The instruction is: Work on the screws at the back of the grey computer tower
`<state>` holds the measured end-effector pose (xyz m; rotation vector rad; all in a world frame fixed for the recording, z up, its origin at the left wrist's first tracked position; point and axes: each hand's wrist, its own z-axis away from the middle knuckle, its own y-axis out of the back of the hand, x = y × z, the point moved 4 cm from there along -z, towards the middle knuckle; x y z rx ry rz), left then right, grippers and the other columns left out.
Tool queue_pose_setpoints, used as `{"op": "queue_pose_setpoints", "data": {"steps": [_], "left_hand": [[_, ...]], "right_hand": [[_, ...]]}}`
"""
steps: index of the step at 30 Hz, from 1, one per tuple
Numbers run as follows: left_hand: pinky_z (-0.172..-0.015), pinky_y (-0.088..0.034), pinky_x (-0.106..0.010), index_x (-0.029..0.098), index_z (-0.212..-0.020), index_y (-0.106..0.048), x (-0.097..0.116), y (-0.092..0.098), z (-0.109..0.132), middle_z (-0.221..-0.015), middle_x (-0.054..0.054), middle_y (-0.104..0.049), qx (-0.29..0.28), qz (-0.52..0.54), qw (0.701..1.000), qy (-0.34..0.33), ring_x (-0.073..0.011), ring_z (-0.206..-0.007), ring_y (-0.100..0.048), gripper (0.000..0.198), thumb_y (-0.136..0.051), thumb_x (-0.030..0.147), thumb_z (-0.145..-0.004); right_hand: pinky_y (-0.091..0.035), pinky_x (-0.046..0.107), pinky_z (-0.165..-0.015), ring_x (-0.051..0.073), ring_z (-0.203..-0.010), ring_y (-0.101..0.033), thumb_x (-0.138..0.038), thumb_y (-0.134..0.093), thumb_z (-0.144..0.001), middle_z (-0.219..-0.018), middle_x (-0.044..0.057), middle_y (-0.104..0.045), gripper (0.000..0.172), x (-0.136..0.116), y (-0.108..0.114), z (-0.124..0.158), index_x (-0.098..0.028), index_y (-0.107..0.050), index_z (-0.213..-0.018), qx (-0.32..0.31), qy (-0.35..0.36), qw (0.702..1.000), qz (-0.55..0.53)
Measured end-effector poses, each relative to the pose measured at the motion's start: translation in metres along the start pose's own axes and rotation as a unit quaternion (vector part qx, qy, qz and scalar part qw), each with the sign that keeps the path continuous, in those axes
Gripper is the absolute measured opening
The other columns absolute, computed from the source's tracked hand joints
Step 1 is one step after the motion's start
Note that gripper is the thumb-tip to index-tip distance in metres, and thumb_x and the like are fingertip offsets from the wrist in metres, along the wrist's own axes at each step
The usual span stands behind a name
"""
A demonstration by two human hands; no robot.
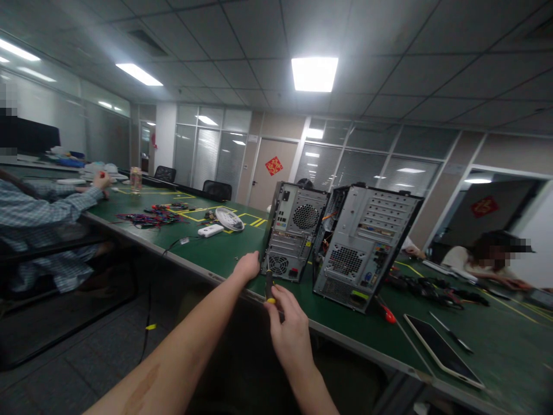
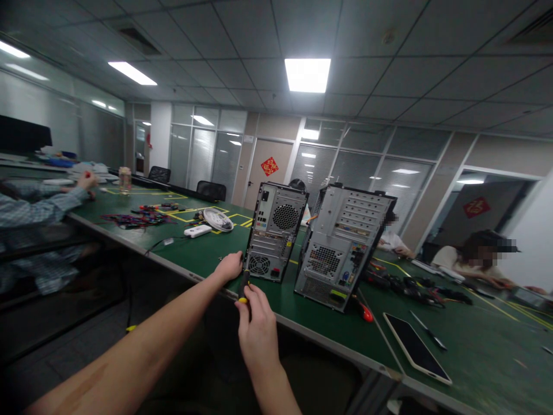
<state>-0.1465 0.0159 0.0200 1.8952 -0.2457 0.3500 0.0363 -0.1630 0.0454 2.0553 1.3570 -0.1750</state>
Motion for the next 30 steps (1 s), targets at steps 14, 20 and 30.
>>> {"op": "queue_pose_setpoints", "data": {"steps": [14,20,30], "left_hand": [[-0.089,-0.052,-0.032,0.017,-0.116,-0.060,-0.0018,-0.0028,-0.0016,-0.110,-0.016,-0.072,-0.001,0.001,1.000,0.009,-0.0246,-0.104,-0.071,0.027,-0.041,0.018,-0.097],[-0.089,-0.052,-0.034,0.017,-0.114,-0.060,-0.0019,-0.0024,-0.0017,-0.110,-0.017,-0.072,0.003,0.002,1.000,0.005,-0.0252,-0.103,-0.071,0.025,-0.041,0.020,-0.098],[-0.088,-0.053,-0.033,0.015,-0.114,-0.060,-0.0005,-0.0016,-0.0011,-0.109,-0.016,-0.072,0.009,0.003,1.000,-0.002,-0.0257,-0.102,-0.071,0.028,-0.039,0.016,-0.096]], "right_hand": [[-0.057,0.040,-0.098,0.025,-0.114,-0.067,-0.026,-0.055,-0.098,-0.124,0.014,-0.070,0.027,0.0020,0.0006,0.0004,-0.018,-0.069,-0.120,0.029,-0.012,0.999,-0.012],[-0.058,0.040,-0.097,0.026,-0.112,-0.068,-0.028,-0.056,-0.098,-0.121,0.014,-0.071,0.028,0.0028,-0.0022,0.0029,-0.017,-0.069,-0.120,0.042,-0.012,0.999,-0.007],[-0.052,0.041,-0.106,0.025,-0.122,-0.064,-0.021,-0.051,-0.100,-0.132,0.013,-0.066,0.034,-0.0003,-0.0002,0.0026,-0.019,-0.069,-0.128,0.020,0.016,0.999,0.028]]}}
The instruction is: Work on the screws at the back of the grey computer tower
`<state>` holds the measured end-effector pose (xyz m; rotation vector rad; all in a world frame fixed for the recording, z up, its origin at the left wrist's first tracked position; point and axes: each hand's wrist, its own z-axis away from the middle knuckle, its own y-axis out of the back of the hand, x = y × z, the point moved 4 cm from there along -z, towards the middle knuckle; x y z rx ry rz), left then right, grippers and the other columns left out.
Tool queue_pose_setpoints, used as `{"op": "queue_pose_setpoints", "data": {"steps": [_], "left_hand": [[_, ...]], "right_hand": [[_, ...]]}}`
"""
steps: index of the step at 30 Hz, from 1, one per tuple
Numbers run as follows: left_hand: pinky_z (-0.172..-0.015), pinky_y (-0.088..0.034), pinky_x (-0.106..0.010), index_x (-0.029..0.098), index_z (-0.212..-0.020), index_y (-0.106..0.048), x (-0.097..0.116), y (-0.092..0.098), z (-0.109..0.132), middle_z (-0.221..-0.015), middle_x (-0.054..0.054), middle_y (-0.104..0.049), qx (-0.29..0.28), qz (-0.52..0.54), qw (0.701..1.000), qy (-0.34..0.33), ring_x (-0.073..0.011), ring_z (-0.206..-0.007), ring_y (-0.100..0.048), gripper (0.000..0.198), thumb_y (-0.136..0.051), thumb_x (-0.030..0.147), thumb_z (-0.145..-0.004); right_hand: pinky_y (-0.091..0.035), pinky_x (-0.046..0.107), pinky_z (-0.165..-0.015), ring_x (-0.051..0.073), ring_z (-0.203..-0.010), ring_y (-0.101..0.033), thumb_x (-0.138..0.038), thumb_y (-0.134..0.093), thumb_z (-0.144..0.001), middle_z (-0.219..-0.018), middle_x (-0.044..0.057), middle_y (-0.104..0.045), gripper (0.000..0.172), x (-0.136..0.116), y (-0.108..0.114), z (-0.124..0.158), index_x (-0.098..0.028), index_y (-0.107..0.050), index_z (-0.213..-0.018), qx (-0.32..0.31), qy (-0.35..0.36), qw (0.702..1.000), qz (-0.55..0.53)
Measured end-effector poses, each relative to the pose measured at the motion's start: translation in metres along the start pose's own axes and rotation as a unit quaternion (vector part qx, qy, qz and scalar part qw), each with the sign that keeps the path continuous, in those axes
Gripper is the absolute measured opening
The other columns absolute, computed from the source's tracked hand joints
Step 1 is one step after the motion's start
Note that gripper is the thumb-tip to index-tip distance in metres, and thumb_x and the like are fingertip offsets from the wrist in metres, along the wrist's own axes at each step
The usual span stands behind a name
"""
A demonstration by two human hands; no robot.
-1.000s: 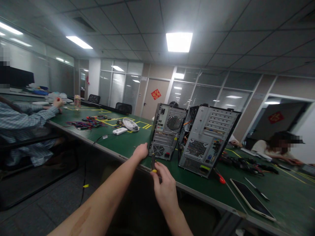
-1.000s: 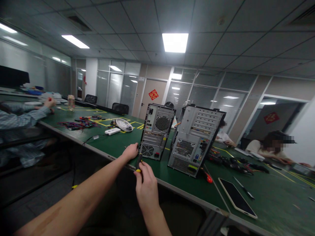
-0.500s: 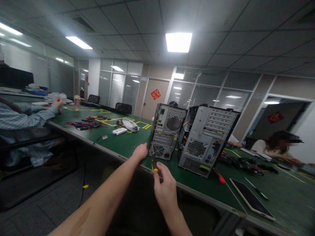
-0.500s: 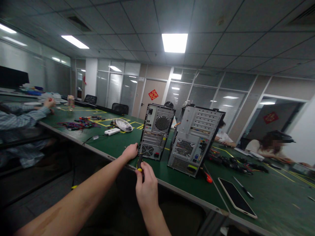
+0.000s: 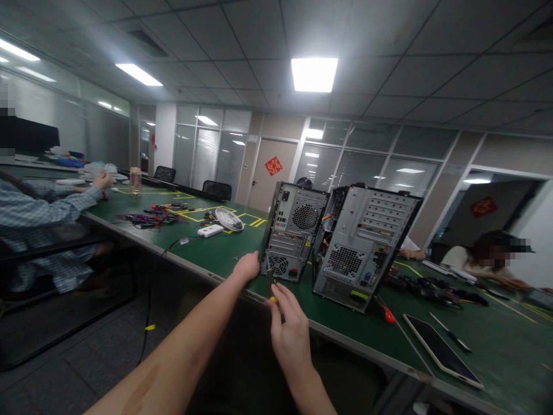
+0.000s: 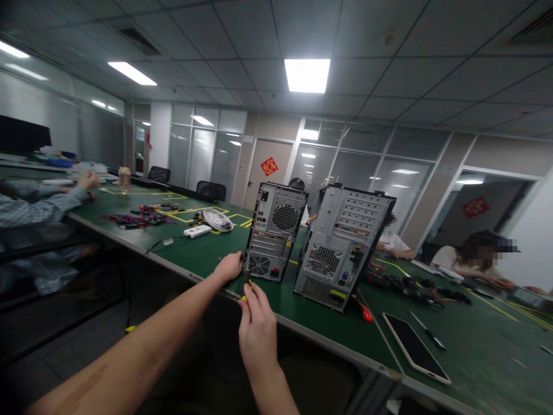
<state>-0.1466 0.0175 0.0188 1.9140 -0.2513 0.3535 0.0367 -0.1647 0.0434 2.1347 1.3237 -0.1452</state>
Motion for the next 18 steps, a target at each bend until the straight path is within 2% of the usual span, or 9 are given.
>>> {"op": "queue_pose_setpoints", "data": {"steps": [6,12,18], "left_hand": [[-0.090,-0.052,-0.035,0.016,-0.115,-0.060,-0.0014,-0.0021,-0.0012,-0.110,-0.017,-0.072,-0.003,0.002,1.000,-0.002,-0.0262,-0.103,-0.071,0.028,-0.040,0.016,-0.096],[-0.087,-0.053,-0.033,0.017,-0.111,-0.059,-0.0022,-0.0040,-0.0032,-0.107,-0.015,-0.073,0.005,-0.009,1.000,-0.006,-0.0245,-0.101,-0.072,0.023,-0.041,0.017,-0.096],[-0.088,-0.053,-0.034,0.016,-0.111,-0.060,-0.0002,-0.0004,-0.0011,-0.109,-0.016,-0.073,0.000,-0.003,1.000,-0.002,-0.0260,-0.101,-0.071,0.025,-0.041,0.017,-0.096]], "right_hand": [[-0.050,0.041,-0.108,0.025,-0.124,-0.063,-0.017,-0.050,-0.098,-0.135,0.013,-0.065,0.036,0.0001,0.0017,-0.0005,-0.019,-0.069,-0.129,-0.013,0.000,1.000,0.016],[-0.055,0.039,-0.100,0.025,-0.113,-0.067,-0.021,-0.057,-0.096,-0.122,0.013,-0.070,0.028,0.0004,-0.0018,0.0005,-0.015,-0.069,-0.120,-0.008,-0.032,0.999,0.002],[-0.058,0.034,-0.092,0.023,-0.103,-0.069,-0.023,-0.058,-0.096,-0.112,0.012,-0.071,0.026,-0.0024,0.0002,-0.0012,-0.016,-0.070,-0.119,0.003,-0.021,1.000,-0.006]]}}
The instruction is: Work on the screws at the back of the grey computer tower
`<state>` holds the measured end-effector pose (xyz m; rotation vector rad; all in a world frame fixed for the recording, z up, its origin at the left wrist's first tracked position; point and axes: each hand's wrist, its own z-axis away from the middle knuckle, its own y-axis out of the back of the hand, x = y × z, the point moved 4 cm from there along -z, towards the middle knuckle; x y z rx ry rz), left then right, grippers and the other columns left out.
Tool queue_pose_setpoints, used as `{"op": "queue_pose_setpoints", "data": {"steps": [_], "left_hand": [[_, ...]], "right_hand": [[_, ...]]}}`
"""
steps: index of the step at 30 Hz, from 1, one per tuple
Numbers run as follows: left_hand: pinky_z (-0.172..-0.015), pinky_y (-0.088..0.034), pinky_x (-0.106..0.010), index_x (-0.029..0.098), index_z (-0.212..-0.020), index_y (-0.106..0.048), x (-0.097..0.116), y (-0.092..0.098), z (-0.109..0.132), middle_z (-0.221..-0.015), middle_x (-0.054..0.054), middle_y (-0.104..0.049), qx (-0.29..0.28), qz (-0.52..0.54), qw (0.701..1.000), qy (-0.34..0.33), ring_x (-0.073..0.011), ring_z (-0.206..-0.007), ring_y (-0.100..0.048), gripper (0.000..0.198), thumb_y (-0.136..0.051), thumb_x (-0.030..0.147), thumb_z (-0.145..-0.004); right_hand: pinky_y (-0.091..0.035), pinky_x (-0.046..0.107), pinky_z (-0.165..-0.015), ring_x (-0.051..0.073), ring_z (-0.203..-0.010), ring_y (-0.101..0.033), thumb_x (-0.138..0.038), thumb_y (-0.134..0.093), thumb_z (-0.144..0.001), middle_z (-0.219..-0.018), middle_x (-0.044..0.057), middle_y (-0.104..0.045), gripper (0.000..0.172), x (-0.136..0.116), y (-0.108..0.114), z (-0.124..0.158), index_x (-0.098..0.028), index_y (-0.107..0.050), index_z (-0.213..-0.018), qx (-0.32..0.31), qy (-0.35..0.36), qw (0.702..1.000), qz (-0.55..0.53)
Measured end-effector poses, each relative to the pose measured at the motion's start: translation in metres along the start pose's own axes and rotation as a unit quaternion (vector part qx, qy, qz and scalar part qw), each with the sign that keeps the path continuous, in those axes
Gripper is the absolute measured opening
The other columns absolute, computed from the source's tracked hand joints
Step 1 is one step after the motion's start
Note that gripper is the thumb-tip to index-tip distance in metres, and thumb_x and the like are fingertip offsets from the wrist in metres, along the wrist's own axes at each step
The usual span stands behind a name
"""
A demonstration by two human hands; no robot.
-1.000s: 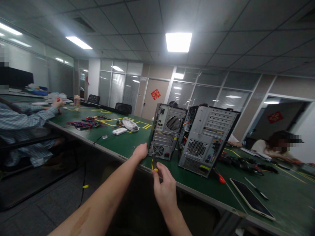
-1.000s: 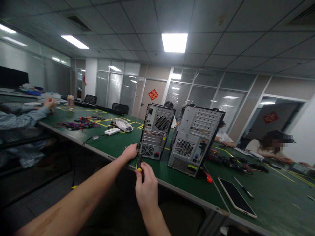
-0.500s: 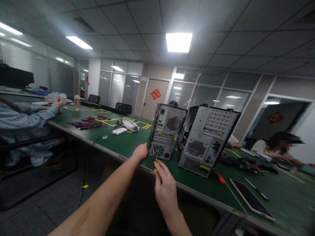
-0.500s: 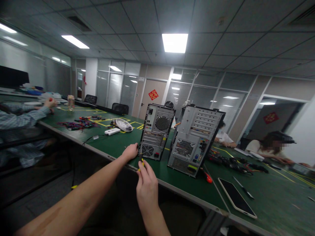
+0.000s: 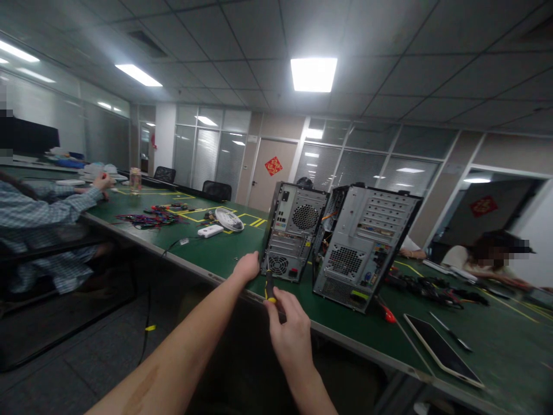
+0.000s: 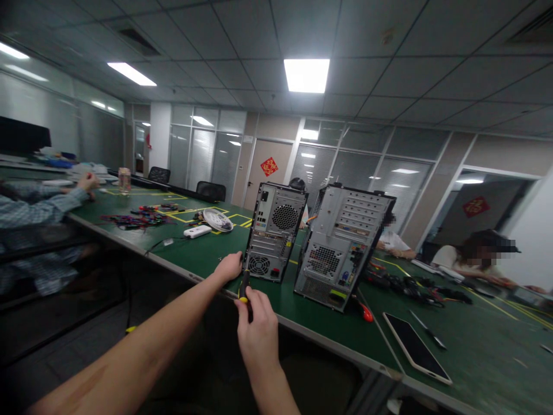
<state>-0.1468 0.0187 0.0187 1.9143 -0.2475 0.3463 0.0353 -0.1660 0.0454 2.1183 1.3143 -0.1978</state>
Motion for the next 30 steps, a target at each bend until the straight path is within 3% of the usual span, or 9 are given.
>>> {"op": "queue_pose_setpoints", "data": {"steps": [8,15,23,30], "left_hand": [[-0.087,-0.053,-0.034,0.016,-0.113,-0.059,0.0010,0.0016,0.0012,-0.109,-0.017,-0.072,0.002,0.001,1.000,-0.001,-0.0262,-0.102,-0.071,0.025,-0.041,0.016,-0.095],[-0.085,-0.053,-0.035,0.015,-0.113,-0.060,0.0021,0.0042,0.0027,-0.108,-0.018,-0.072,-0.004,0.001,1.000,0.001,-0.0265,-0.100,-0.072,0.026,-0.040,0.017,-0.096],[-0.087,-0.052,-0.033,0.016,-0.113,-0.060,0.0006,0.0009,0.0007,-0.109,-0.017,-0.073,-0.006,0.000,1.000,0.000,-0.0255,-0.101,-0.071,0.025,-0.041,0.018,-0.096],[-0.085,-0.053,-0.034,0.016,-0.111,-0.060,0.0002,-0.0005,-0.0003,-0.107,-0.016,-0.073,0.001,0.001,1.000,-0.004,-0.0261,-0.100,-0.072,0.025,-0.040,0.016,-0.095]], "right_hand": [[-0.057,0.034,-0.095,0.022,-0.110,-0.066,-0.011,-0.045,-0.098,-0.128,0.015,-0.061,0.041,-0.0020,0.0013,-0.0003,-0.020,-0.067,-0.131,-0.035,0.053,0.997,0.042],[-0.050,0.050,-0.107,0.027,-0.125,-0.057,0.004,-0.037,-0.086,-0.137,0.012,-0.060,0.065,-0.0052,0.0018,0.0000,-0.025,-0.063,-0.138,-0.068,0.083,0.990,0.096],[-0.056,0.040,-0.101,0.025,-0.114,-0.066,-0.012,-0.048,-0.096,-0.129,0.014,-0.065,0.039,-0.0013,0.0016,-0.0003,-0.019,-0.068,-0.129,-0.015,0.046,0.997,0.059],[-0.055,0.039,-0.101,0.025,-0.115,-0.066,-0.016,-0.052,-0.097,-0.128,0.014,-0.064,0.033,0.0010,-0.0003,-0.0002,-0.017,-0.068,-0.127,-0.034,0.023,0.998,0.044]]}}
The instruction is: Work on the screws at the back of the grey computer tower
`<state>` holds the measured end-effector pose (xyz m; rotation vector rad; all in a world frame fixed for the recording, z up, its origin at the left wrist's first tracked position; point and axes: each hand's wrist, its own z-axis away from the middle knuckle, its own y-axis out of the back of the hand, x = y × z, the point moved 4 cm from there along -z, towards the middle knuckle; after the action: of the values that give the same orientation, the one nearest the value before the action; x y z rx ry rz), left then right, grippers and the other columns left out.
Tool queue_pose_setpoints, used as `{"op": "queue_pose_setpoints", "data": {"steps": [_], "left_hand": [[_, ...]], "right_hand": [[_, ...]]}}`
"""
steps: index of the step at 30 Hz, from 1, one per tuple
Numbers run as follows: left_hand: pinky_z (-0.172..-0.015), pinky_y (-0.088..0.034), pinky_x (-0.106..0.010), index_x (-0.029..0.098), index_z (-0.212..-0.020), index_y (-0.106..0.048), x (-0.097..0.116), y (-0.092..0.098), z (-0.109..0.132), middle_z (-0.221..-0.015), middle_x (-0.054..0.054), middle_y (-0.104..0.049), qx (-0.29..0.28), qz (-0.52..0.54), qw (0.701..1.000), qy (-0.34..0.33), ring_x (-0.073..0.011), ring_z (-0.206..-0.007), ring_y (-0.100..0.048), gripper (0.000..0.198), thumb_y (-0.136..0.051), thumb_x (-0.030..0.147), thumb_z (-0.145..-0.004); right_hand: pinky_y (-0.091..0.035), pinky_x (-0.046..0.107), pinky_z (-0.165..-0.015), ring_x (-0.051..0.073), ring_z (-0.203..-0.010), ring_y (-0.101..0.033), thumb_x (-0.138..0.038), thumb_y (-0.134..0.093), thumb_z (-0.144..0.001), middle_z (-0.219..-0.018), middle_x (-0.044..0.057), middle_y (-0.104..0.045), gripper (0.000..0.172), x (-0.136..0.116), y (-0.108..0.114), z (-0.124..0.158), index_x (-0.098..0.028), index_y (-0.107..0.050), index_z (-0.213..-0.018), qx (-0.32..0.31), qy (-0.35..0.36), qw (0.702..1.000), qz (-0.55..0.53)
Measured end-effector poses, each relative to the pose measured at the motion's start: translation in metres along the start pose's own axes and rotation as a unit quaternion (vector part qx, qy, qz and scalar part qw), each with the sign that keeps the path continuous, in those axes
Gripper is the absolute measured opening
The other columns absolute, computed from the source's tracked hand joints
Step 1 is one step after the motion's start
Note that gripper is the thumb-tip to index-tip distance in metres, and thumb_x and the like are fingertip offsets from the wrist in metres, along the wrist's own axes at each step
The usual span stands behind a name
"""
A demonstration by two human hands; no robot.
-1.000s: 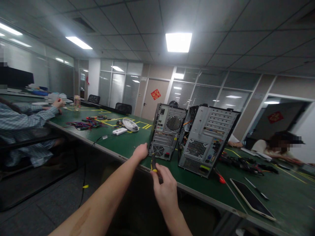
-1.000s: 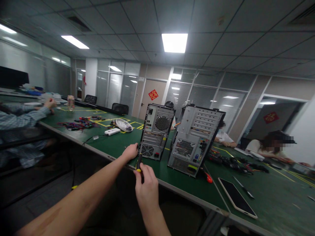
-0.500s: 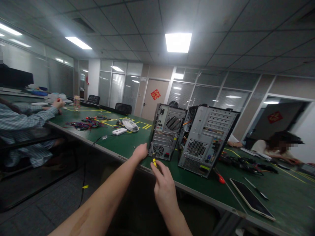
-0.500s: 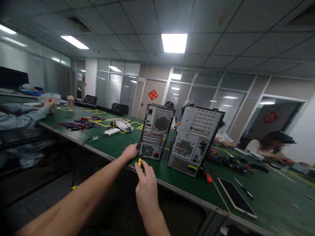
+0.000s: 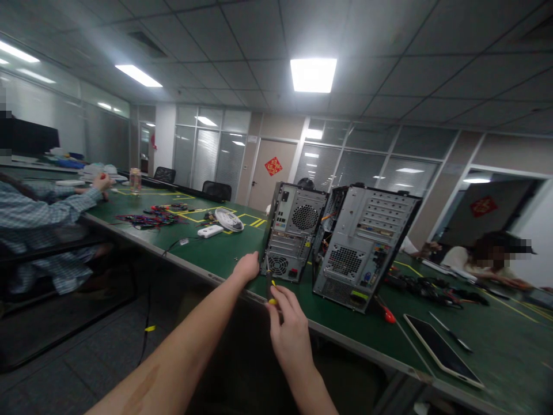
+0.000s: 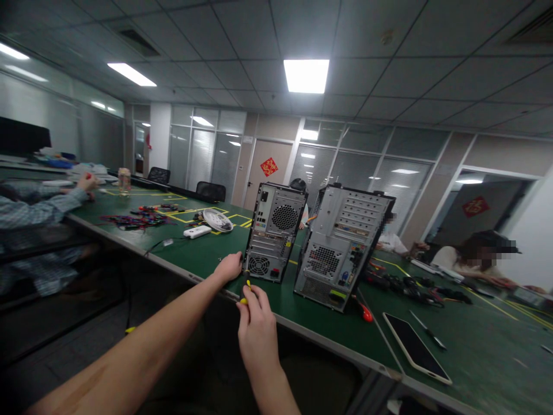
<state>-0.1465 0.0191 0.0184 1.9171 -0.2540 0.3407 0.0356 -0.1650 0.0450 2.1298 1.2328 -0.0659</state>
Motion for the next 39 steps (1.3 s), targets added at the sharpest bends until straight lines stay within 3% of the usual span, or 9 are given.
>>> {"op": "queue_pose_setpoints", "data": {"steps": [3,8,19,32,39], "left_hand": [[-0.085,-0.053,-0.034,0.016,-0.110,-0.060,-0.0002,-0.0005,-0.0004,-0.107,-0.016,-0.073,0.000,-0.001,1.000,0.001,-0.0262,-0.100,-0.072,0.026,-0.040,0.016,-0.095],[-0.087,-0.053,-0.033,0.016,-0.113,-0.060,-0.0007,0.0000,0.0001,-0.109,-0.017,-0.073,0.001,0.002,1.000,0.003,-0.0256,-0.102,-0.071,0.027,-0.039,0.017,-0.096],[-0.091,-0.051,-0.035,0.016,-0.118,-0.059,-0.0008,0.0004,0.0006,-0.113,-0.018,-0.072,-0.012,0.006,1.000,0.009,-0.0262,-0.105,-0.070,0.029,-0.039,0.017,-0.097],[-0.088,-0.052,-0.034,0.015,-0.114,-0.060,0.0005,0.0020,0.0014,-0.110,-0.017,-0.072,-0.005,0.006,1.000,-0.001,-0.0266,-0.103,-0.071,0.027,-0.040,0.016,-0.096],[-0.088,-0.052,-0.034,0.016,-0.115,-0.059,0.0002,0.0026,0.0020,-0.111,-0.018,-0.072,-0.008,0.003,1.000,0.005,-0.0263,-0.103,-0.071,0.027,-0.040,0.017,-0.097]], "right_hand": [[-0.055,0.039,-0.102,0.024,-0.118,-0.064,-0.012,-0.046,-0.098,-0.134,0.016,-0.061,0.037,-0.0008,-0.0001,-0.0004,-0.016,-0.067,-0.128,-0.018,0.014,1.000,0.003],[-0.052,0.047,-0.105,0.025,-0.123,-0.060,-0.004,-0.042,-0.094,-0.137,0.011,-0.061,0.050,-0.0022,0.0022,-0.0010,-0.025,-0.065,-0.134,-0.030,0.043,0.998,0.031],[-0.057,0.039,-0.098,0.025,-0.110,-0.068,-0.020,-0.059,-0.095,-0.121,0.013,-0.068,0.028,0.0002,0.0003,-0.0004,-0.018,-0.069,-0.120,0.022,-0.007,1.000,-0.008],[-0.054,0.043,-0.103,0.025,-0.120,-0.064,-0.010,-0.046,-0.096,-0.132,0.013,-0.064,0.041,0.0013,0.0039,0.0005,-0.022,-0.069,-0.127,0.008,0.020,0.999,0.027],[-0.056,0.040,-0.101,0.024,-0.116,-0.066,-0.014,-0.052,-0.095,-0.127,0.012,-0.067,0.035,0.0017,0.0056,-0.0012,-0.021,-0.068,-0.125,0.028,0.006,0.999,-0.014]]}}
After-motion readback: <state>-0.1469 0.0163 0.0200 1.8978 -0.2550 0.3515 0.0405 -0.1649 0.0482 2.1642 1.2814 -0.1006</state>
